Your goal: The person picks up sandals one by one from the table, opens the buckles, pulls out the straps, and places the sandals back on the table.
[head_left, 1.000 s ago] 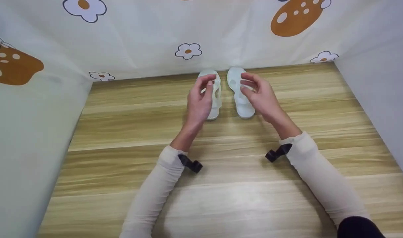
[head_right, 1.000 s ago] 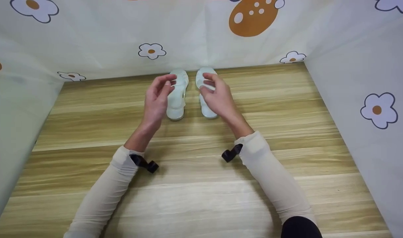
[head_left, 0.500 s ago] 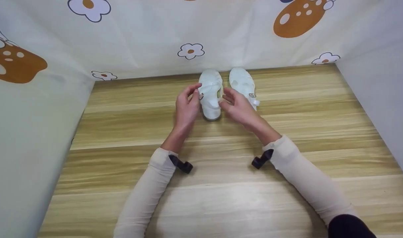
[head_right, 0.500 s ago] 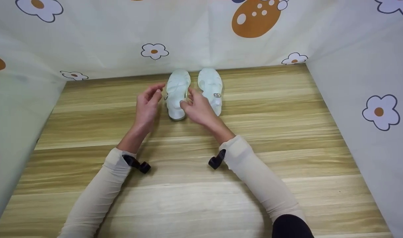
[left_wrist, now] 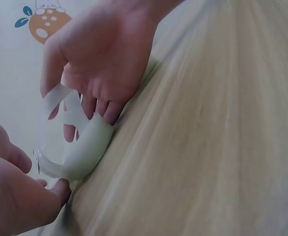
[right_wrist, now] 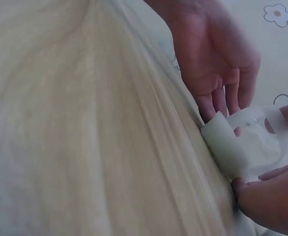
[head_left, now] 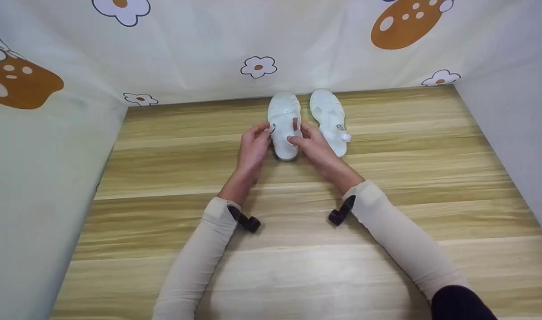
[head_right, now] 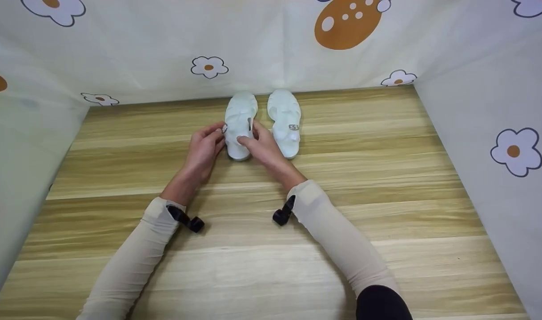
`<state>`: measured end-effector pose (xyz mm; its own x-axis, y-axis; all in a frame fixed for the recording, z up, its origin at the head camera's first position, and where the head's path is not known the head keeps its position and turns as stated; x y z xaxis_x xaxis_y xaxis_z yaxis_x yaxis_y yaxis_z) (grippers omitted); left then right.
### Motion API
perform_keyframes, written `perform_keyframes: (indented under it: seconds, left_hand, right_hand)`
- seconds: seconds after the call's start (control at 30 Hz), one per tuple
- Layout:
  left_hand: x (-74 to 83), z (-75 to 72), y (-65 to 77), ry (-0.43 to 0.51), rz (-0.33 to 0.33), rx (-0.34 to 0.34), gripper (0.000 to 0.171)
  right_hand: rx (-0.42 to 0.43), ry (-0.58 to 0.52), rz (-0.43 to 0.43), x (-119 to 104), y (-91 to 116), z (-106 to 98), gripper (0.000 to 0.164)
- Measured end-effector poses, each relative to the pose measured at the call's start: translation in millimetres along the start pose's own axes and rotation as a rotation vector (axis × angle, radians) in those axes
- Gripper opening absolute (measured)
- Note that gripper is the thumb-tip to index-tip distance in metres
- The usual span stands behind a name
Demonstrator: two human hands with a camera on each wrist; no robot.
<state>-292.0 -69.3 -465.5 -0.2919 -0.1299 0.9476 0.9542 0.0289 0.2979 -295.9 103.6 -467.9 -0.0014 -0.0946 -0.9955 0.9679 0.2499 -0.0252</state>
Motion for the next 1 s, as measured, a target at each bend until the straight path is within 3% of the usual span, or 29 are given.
perform_keyframes:
  seconds: [0.2, 0.37, 0.67, 0.83, 1.0]
  left_hand:
    - [-2.2, -2.8, -0.9, 0.055, 0.0, 0.015, 0.036]
    - [-1.5, -0.1, 3.0, -0.011, 0.046, 0.053, 0.029]
    - [-3.4, 5.2, 15.3, -0.067, 0.149, 0.067, 0.019]
    - [-5.5, 1.8, 25.5, -0.091, 0.156, 0.033, 0.019]
    - [-8.9, -1.7, 36.5, -0.102, 0.121, -0.021, 0.019]
  right_hand:
    - [0.005, -0.11, -0.002, 1.7, 0.2, 0.7, 0.075]
    - [0.01, -0.167, -0.036, 0.2, 6.6, -2.1, 0.075]
    - [-0.022, -0.037, -0.127, -4.6, 25.8, -12.1, 0.078]
    - [-0.047, -0.007, -0.142, -5.6, 41.3, -14.4, 0.074]
    - [-0.101, 0.025, -0.144, -4.7, 57.7, -14.8, 0.072]
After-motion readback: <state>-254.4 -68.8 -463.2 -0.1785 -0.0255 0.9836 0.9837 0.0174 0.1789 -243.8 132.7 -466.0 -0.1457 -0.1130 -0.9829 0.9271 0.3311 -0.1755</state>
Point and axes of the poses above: each hand's wrist, its own y-axis away from the middle knuckle, its own z-axis out of the palm, x = y × z, the point moved 3 cm from there along -y, towards the middle knuckle, and after that the axes turned 8 degrees about -z, right-handed, at the moved point
